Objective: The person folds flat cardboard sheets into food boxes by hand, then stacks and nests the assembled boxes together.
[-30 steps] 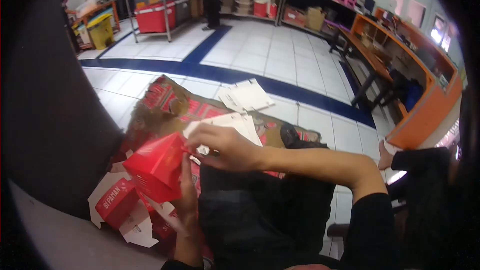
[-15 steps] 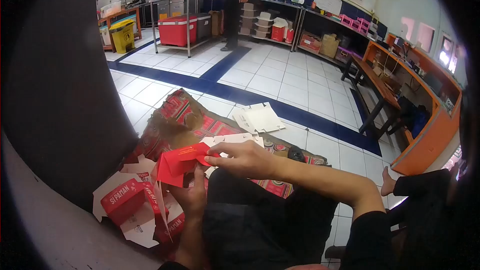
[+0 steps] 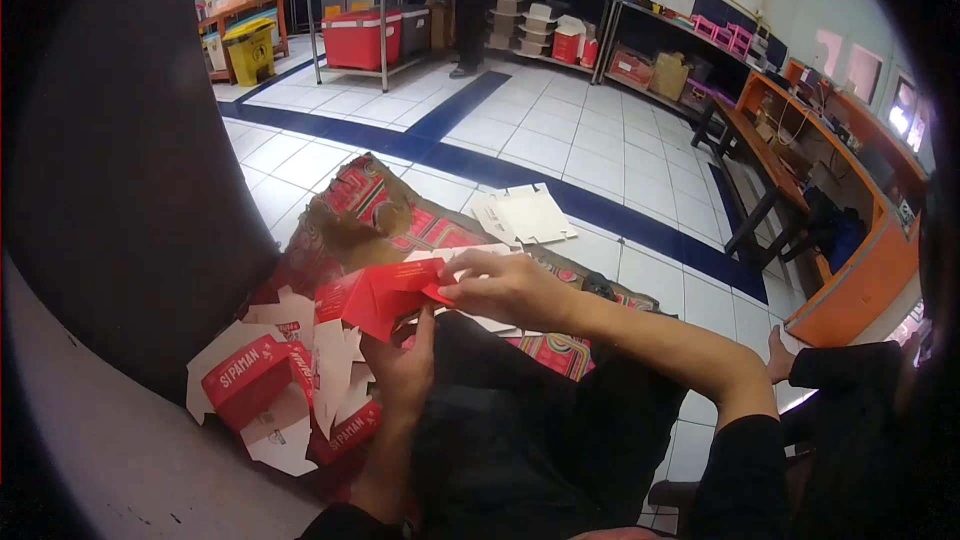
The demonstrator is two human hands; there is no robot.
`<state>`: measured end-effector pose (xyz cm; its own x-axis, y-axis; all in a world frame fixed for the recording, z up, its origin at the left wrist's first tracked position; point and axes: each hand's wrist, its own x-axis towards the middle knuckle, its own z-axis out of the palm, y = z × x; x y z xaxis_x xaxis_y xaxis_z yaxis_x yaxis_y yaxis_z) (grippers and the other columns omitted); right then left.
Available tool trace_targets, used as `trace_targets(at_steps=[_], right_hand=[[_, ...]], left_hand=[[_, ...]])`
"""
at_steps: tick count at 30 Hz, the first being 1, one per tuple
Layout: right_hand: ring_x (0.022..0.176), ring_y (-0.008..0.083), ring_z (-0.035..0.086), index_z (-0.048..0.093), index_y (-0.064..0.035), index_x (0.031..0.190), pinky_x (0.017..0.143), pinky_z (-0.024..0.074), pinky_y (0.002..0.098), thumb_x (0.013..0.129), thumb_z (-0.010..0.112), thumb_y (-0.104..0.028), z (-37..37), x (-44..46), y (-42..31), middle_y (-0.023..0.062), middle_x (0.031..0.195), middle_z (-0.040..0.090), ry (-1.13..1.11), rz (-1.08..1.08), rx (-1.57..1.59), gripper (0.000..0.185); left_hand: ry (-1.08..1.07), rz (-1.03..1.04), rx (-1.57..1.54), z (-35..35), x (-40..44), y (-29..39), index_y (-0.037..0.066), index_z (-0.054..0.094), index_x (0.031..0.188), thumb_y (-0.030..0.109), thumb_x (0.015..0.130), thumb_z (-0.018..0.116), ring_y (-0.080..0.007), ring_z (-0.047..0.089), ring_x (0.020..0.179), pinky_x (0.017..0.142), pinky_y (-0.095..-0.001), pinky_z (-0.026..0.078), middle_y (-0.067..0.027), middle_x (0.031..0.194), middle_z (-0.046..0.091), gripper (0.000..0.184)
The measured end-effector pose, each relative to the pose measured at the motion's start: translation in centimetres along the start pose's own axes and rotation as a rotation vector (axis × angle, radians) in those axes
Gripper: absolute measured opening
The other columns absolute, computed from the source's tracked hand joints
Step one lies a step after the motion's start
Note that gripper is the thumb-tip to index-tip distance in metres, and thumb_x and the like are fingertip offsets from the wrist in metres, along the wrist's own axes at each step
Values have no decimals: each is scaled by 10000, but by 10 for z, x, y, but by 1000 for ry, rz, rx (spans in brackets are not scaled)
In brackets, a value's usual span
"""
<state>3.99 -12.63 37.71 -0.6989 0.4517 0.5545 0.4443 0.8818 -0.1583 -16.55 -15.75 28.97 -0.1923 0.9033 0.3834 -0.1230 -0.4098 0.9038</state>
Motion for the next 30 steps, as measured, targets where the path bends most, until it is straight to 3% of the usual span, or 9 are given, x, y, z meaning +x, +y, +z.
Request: trace_targets(at_steps=[4, 5, 8, 10, 15, 20, 22, 26, 30], right_hand=[[834, 225, 791, 754, -96, 1112, 736, 635, 377, 887, 849, -36, 0, 2, -3, 83, 1243, 706, 29, 25, 59, 252], [828, 225, 792, 754, -98, 1108, 728, 633, 375, 887, 849, -34, 1, 2, -3, 82, 1249, 707, 54, 10, 68, 249], [930, 241, 793, 734, -87, 1093, 728, 634, 367, 889, 850, -38, 2, 4, -3, 100, 1309, 695, 37, 23, 66, 240], [1056, 262, 767, 692, -67, 1103, 735, 640, 361, 894, 849, -52, -1, 9, -7, 128, 1349, 672, 50, 160, 215, 262], [1205, 328, 685, 655, -46, 1099, 980, 590, 406, 912, 860, -166, -3, 13, -1, 157, 1355, 661, -46, 229, 358, 302], [1242, 311, 679, 726, -68, 1267, 959, 599, 404, 1030, 747, -259, -18, 9, -22, 176, 1402, 644, -294, 458, 558, 305], [1276, 307, 661, 716, -48, 1310, 1023, 570, 405, 1054, 714, -237, -18, -14, -12, 181, 1443, 619, -266, 394, 452, 319], [1202, 315, 682, 683, -8, 1322, 1000, 550, 401, 1069, 663, -217, -8, -99, 62, 193, 1380, 660, -276, 756, 363, 329], [1182, 355, 726, 741, -36, 1273, 1015, 555, 435, 999, 696, -417, -18, -283, 223, 223, 1271, 756, -277, 1282, -17, 472]], left_hand=[[-9, 87, -118, 3, -7, 2, 18, 687, 1289, 18, 983, 788, -162, 758, 952, 805, -318, 611, -76, 1109, 778, 322], [-60, 394, 451, -7, -15, -10, 20, 696, 1279, 34, 977, 801, -169, 761, 945, 794, -329, 607, -75, 1088, 782, 320], [-92, 488, 967, 5, -18, 0, 18, 718, 1247, 63, 957, 829, -192, 766, 932, 773, -349, 597, -79, 1056, 785, 314], [-114, 26, 98, 9, -13, 1, 5, 694, 1276, 42, 938, 833, -197, 762, 928, 781, -348, 596, -89, 1068, 776, 367], [-318, 247, 376, 7, -12, 9, 8, 537, 1419, 9, 894, 845, -207, 709, 1124, 953, -362, 577, -138, 1273, 686, 609], [-220, 72, 55, -1, -11, -36, -3, 501, 1456, 5, 1001, 723, -234, 647, 1242, 1060, -377, 530, -156, 1379, 621, 506], [-61, 29, 24, 5, -9, -19, -27, 533, 1360, 33, 986, 752, -217, 687, 1110, 949, -348, 557, -151, 1250, 663, 437], [97, 53, 244, -12, -7, -25, -31, 471, 1369, 22, 976, 758, -231, 682, 1063, 929, -376, 559, -178, 1231, 659, 490], [192, -38, 265, -36, 1, -49, -33, 451, 1416, -24, 988, 735, -242, 712, 1030, 940, -372, 573, -166, 1259, 665, 514]])
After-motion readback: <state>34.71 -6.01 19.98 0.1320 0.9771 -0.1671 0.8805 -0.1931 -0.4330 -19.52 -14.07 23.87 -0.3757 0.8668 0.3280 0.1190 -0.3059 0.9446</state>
